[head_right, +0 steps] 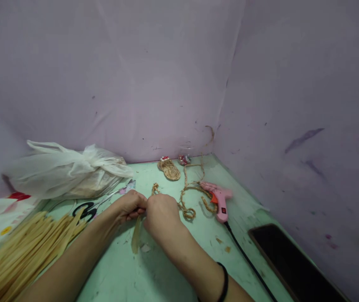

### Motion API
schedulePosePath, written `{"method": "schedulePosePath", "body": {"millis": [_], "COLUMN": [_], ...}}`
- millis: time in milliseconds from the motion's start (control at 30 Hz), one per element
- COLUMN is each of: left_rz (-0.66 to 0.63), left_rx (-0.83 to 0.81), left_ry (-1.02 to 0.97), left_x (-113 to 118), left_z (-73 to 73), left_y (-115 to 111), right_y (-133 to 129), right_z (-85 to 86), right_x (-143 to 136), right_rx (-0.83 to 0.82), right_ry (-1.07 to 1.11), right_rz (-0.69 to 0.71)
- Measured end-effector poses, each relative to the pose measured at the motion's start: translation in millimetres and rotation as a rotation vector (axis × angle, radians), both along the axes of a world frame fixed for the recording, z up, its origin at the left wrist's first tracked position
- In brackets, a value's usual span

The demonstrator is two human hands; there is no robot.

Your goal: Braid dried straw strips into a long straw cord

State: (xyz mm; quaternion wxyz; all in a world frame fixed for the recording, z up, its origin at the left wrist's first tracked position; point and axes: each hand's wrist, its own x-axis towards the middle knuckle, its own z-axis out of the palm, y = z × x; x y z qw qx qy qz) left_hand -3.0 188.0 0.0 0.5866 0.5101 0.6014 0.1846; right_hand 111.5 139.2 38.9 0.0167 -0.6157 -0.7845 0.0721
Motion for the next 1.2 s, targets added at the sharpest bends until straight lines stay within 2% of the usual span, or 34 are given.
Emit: {"method": "schedulePosePath", "body": {"millis": [200,267,367,400,467,533,567,700,767,833,967,1100,1133,1200], "left_rz": [0.010,-0.014,-0.050,-0.057,-0.069,-0.073,-0.072,-0.059,-0.051,-0.047,-0.022,0.067,0.090,0.121], "left_rx": [0.000,-0.001,-0.025,-0.031,-0.028,-0.015,-0.006,0.022,0.022,0.024,0.070,0.053,0.042,0.016], "left_ry": [-0.039,-0.072,-0.142,-0.158,-0.174,-0.172,-0.169,-0.188,-0.195,-0.190,-0.128,-0.023,-0.017,0.006], "left_x": [-4,-5,-6,-6,-7,-7,-8,-9,-9,-8,0,7,8,7], "left_z": [-10.4,-9.0,-6.0,-5.3,-4.8,-5.6,-6.6,-12.7,-14.6,-13.8,-5.2,-1.5,-3.0,-8.1], "left_y": [0,-2,-5,-6,-7,-8,-9,-10,-10,-11,-14,-18,-17,-15], "right_y": [-12,-16,-12,-7,6,20,26,34,33,31,25,9,5,2], "right_z": [-6.1,0.4,17.7,22.6,26.3,18.9,11.4,-25.3,-35.9,-37.1,-19.7,4.2,10.3,23.5], "right_x": [-19,-14,14,25,44,53,53,37,30,27,30,41,44,44], "right_rx": [-0.098,-0.152,-0.305,-0.327,-0.211,-0.055,-0.046,-0.400,-0.470,-0.458,-0.345,-0.187,-0.173,-0.155], "right_ry": [-0.015,0.013,0.111,0.137,0.195,0.247,0.301,0.648,0.708,0.685,0.471,0.211,0.209,0.350], "right_rz": [0.160,0.207,0.263,0.218,0.020,-0.140,-0.171,-0.135,-0.099,-0.099,-0.048,0.015,0.020,0.024]}}
